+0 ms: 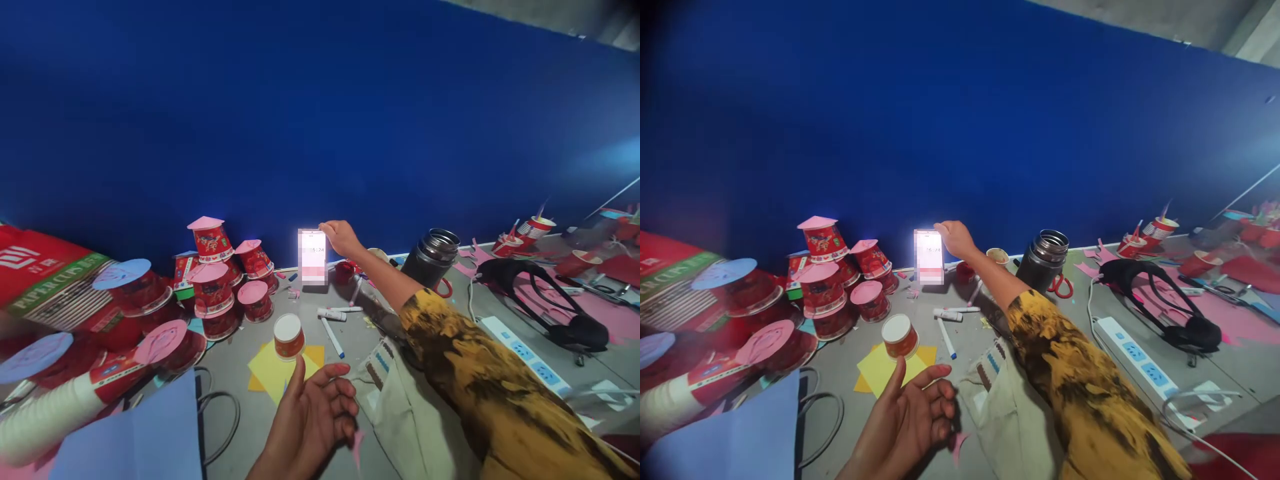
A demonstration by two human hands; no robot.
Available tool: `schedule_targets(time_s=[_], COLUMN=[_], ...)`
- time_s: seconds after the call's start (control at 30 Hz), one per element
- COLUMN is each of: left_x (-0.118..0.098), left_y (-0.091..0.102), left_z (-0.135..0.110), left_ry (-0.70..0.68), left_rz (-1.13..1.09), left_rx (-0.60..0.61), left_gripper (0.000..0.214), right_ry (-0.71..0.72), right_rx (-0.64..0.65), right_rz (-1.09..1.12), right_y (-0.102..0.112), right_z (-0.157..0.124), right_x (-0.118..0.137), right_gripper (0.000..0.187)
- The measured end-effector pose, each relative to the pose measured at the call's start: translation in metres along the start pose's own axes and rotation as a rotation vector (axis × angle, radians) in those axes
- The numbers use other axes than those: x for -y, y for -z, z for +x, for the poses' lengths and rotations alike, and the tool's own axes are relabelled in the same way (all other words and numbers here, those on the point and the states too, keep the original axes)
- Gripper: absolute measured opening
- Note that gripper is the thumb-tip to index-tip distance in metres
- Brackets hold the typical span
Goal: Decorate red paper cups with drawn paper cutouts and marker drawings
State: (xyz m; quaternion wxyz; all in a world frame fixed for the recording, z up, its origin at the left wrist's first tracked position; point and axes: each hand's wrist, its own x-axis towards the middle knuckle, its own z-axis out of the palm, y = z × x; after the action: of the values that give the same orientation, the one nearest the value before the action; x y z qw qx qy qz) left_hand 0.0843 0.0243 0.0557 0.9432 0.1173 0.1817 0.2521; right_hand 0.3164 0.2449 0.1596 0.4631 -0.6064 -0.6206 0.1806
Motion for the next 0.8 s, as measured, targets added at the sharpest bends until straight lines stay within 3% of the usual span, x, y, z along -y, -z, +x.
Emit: schedule_targets(time_s=[0.2,0.5,0.67,0.8], left_x=[-0.003,-0.007,-0.008,-0.008], left_y=[0.011,0.027,0.035,0.032], left_z=[0.005,0.013,0.016,0.017], left_ry=[0.008,0.063,0.087,0.098], left_rz=[-0.019,-0.042,-0.013,0.009], left_rx=[0.04,0.096,0.109,0.08], left_gripper=[0.057,0.057,0.056,0.052], right_ry=[0.044,0.003,-0.087,-0.107], right_rx=[-0.001,-0.04,-0.145,-0.185], right_rz=[-0.092,-0.069,-0.053,-0.05], right_y=[-0.022,-0.026,-0.024,-0.01], right_z=[0.016,0.019,0.015,0.005], right_x=[-0.027,-0.049,-0.045,-0.026], right_gripper=[0.044,0.029,0.025,0.023])
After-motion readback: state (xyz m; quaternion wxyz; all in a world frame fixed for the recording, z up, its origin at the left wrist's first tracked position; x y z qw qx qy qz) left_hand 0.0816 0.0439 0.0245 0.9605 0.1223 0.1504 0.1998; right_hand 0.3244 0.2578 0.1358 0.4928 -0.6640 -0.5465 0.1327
